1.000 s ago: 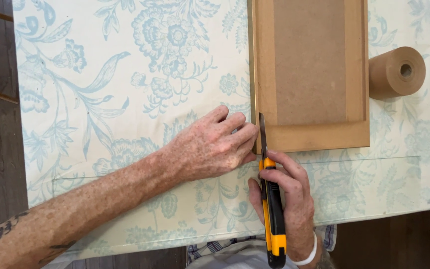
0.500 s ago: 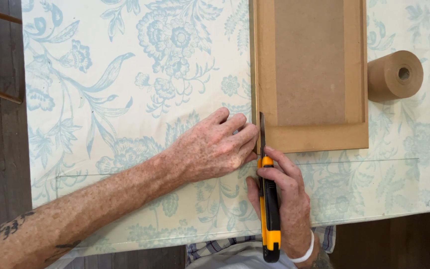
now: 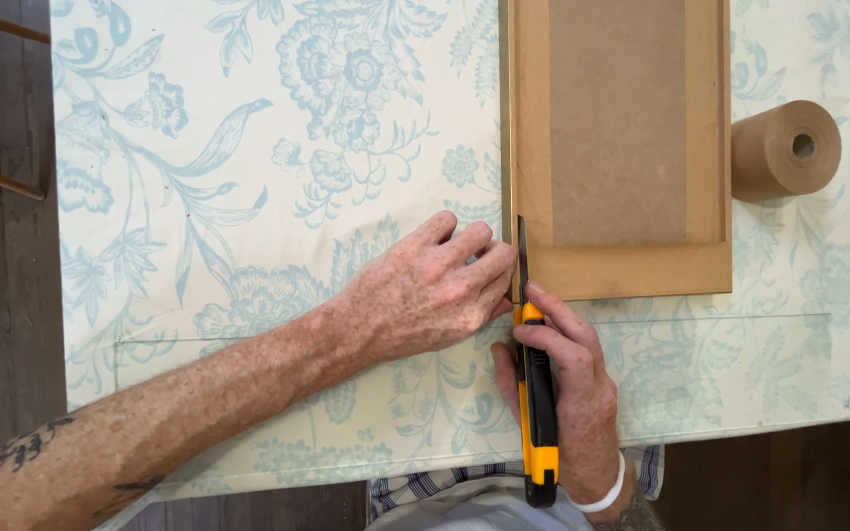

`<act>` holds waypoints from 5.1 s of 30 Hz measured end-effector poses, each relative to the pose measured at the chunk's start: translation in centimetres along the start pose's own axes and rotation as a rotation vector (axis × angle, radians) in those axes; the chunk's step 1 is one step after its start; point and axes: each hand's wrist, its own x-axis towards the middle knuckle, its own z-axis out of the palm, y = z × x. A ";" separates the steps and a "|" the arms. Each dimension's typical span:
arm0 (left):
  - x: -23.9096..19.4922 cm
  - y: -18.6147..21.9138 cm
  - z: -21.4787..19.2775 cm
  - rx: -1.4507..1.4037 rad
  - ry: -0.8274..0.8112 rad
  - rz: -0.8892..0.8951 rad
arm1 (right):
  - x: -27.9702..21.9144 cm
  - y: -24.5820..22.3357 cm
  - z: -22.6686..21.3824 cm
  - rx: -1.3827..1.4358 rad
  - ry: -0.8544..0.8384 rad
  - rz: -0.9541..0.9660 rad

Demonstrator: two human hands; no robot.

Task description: Applying and smoothing brown paper tape to the back of a wooden picture frame using a utility knife and a cloth.

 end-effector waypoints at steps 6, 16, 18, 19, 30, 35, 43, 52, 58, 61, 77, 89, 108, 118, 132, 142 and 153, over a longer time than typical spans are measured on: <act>0.0 0.2 -0.2 0.004 -0.002 -0.023 | -0.7 0.2 0.0 -0.007 0.019 -0.024; 0.2 0.5 -0.2 0.037 0.000 -0.044 | -2.2 -0.9 -1.4 0.033 -0.031 -0.025; 0.1 0.7 -0.2 0.033 -0.011 -0.048 | -2.5 -1.8 -2.2 0.034 -0.058 -0.017; 0.0 0.7 -0.1 0.056 -0.034 -0.045 | -2.4 -2.5 -2.6 0.013 -0.059 0.016; -0.1 1.6 -0.3 0.118 -0.159 -0.089 | -2.2 -3.5 -4.5 0.012 -0.088 0.055; 0.4 1.6 -0.5 0.142 -0.160 -0.082 | -2.1 -2.7 -4.8 0.060 -0.150 -0.036; 1.5 0.9 -2.3 -0.198 -0.385 -0.288 | -4.5 -1.0 -9.8 0.205 -0.020 0.085; 18.7 2.6 3.2 -0.526 -0.403 -0.200 | -5.3 10.0 -15.8 0.141 0.126 -0.051; 25.9 4.2 9.6 -0.164 -0.844 0.087 | -4.8 12.3 -16.3 0.131 0.049 -0.170; 27.9 4.8 11.9 0.008 -0.981 0.233 | -5.2 14.0 -16.0 0.156 0.043 -0.214; 32.4 8.1 17.1 0.247 -1.092 0.672 | -1.5 17.2 -15.2 0.092 -0.064 -0.292; 32.7 8.2 18.7 0.220 -1.087 0.675 | -1.3 16.6 -14.6 0.087 -0.008 -0.202; 33.9 9.0 19.5 0.233 -1.133 0.667 | -1.0 16.0 -13.6 0.081 0.008 -0.120; 33.8 8.8 19.5 0.226 -1.127 0.641 | -1.7 15.3 -13.5 0.060 0.013 -0.109; 33.8 8.8 19.3 0.247 -1.127 0.662 | -3.0 14.2 -14.9 0.025 -0.023 -0.109; 33.9 8.6 19.1 0.245 -1.126 0.655 | -3.3 12.9 -15.9 -0.016 -0.063 -0.052; 33.7 8.5 18.8 0.237 -1.109 0.639 | -4.1 10.7 -17.6 -0.097 -0.099 0.068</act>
